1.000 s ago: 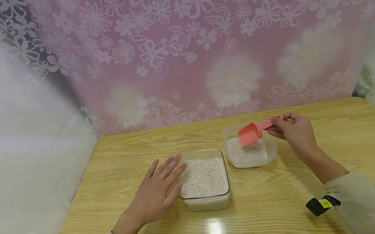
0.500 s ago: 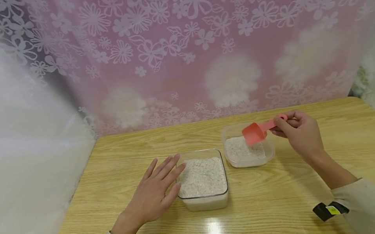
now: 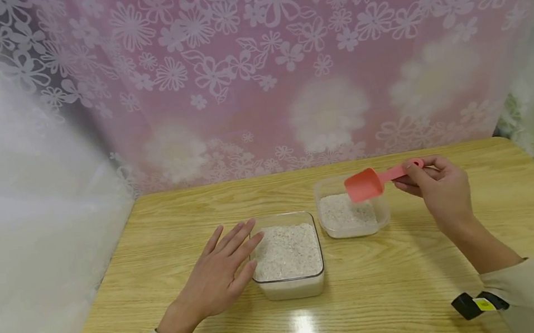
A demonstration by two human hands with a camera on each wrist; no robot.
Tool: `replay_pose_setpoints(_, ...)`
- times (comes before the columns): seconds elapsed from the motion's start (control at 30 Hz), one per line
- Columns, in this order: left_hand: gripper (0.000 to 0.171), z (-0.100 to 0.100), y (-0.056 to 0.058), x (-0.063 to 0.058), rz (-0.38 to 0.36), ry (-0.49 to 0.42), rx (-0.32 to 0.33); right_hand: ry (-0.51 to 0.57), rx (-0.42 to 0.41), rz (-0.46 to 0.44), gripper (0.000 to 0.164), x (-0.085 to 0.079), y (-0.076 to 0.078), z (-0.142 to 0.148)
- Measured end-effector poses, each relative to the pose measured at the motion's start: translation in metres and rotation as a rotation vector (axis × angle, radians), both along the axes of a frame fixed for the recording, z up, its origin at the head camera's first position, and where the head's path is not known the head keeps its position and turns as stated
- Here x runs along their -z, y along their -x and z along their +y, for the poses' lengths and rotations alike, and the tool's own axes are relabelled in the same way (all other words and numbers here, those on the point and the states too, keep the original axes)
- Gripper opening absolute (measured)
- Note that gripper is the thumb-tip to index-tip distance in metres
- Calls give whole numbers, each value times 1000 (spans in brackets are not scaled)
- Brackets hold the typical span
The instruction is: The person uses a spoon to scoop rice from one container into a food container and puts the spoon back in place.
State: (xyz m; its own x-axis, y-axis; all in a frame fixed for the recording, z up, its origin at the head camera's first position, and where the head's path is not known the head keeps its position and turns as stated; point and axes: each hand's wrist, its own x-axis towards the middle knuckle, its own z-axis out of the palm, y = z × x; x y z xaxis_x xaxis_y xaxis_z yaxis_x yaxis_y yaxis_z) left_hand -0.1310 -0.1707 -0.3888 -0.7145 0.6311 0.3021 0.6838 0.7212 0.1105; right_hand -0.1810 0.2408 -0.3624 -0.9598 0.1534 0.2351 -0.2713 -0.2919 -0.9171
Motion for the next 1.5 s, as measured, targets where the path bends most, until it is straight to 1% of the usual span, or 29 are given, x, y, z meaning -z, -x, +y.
replay_pose_setpoints(0.07,49,0,0,0,-1,2,1,29,3,-8,24,-3,-3,0)
replay_pose_setpoints(0.13,49,0,0,0,1,6,0,81,-12,-11,23,-6,-5,-1)
replay_pose_setpoints(0.23,49,0,0,0,7,5,1,179,-50,-10,21,-11,-9,-3)
replay_pose_setpoints(0.3,49,-1,0,0,8,2,2,258,-90,-1,19,-14,-12,-5)
replay_pose_setpoints(0.37,49,-1,0,-1,6,0,2,314,-123,10,15,-17,-14,-8)
replay_pose_setpoints(0.47,49,-1,0,-1,2,4,0,363,-180,20,10,-22,-17,-14)
replay_pose_setpoints(0.63,49,0,0,-1,0,10,-1,412,-288,14,4,-27,-25,-26)
replay_pose_setpoints(0.77,49,0,0,-1,2,8,-4,441,-388,-23,8,-29,-30,-36)
replay_pose_setpoints(0.83,49,0,0,-1,2,7,-5,425,-427,-50,11,-28,-33,-41)
replay_pose_setpoints(0.9,49,0,0,-1,1,7,-4,386,-453,-77,12,-26,-35,-46)
replay_pose_setpoints(1.07,49,0,0,-1,1,8,-5,233,-466,-121,10,-21,-38,-60)
replay_pose_setpoints(1.17,49,-1,0,-1,5,8,-7,153,-452,-148,7,-19,-39,-67)
replay_pose_setpoints(1.3,49,-1,0,-1,7,10,-7,29,-402,-165,11,-15,-40,-75)
replay_pose_setpoints(1.4,49,0,0,-1,7,14,-9,-56,-362,-153,15,-14,-42,-81)
replay_pose_setpoints(1.5,49,-1,0,-1,5,16,-12,-111,-346,-127,20,-15,-44,-87)
